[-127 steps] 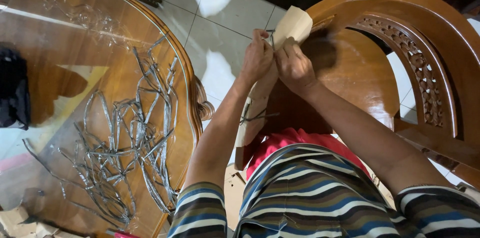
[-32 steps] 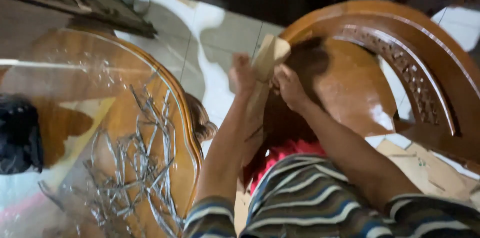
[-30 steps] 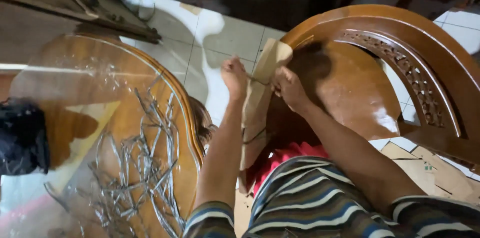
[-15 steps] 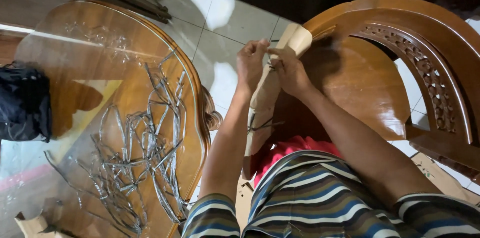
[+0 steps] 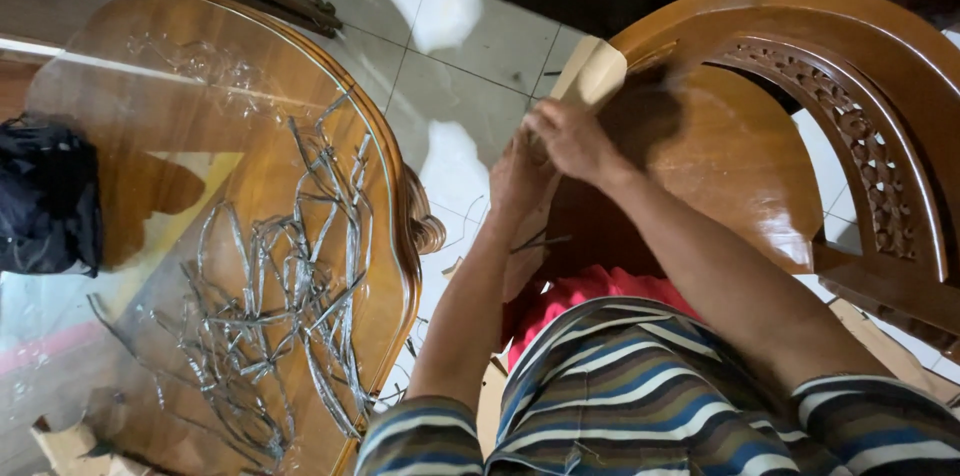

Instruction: The person prepares packaging materials by folding pieces of cardboard and securing them with wire ties.

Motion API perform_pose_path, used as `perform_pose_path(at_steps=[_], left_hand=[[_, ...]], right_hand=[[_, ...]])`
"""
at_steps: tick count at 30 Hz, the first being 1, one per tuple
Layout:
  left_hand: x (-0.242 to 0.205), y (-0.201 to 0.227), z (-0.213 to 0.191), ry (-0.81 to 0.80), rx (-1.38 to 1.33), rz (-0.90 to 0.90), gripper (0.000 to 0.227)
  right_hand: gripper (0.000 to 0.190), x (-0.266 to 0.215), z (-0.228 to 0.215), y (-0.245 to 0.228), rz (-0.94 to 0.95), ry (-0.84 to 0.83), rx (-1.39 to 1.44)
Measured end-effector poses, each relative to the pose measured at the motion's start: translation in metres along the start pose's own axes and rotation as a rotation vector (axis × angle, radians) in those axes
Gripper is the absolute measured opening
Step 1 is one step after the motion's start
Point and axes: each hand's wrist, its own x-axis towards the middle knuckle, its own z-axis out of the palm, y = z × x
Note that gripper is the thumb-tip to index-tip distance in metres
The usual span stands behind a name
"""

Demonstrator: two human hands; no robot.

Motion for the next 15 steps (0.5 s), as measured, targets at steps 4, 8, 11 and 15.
perform_pose_path(at_steps=[4, 8, 11, 15], left_hand=[[0.027, -0.042, 0.032, 0.038, 0.443, -0.031, 0.047], [0.027, -0.050, 0.045, 0.140, 0.456, 0.087, 0.045], [0.030, -0.043, 0.044, 0.044, 0.469, -0.029, 0.044], [0.045, -0.064, 0.054, 0.029, 0.441, -0.100, 0.048]], right_hand=[[0.032, -0.014, 0.032, 0.001, -0.094, 0.017, -0.018], [0.032, -0.028, 0.032, 0.006, -0.077, 0.087, -0.012], [0.028, -0.030, 0.036, 0.005, -0.088, 0.119, -0.016], [0.024, -0.025, 0.039, 0.000, -0.124, 0.136, 0.027]])
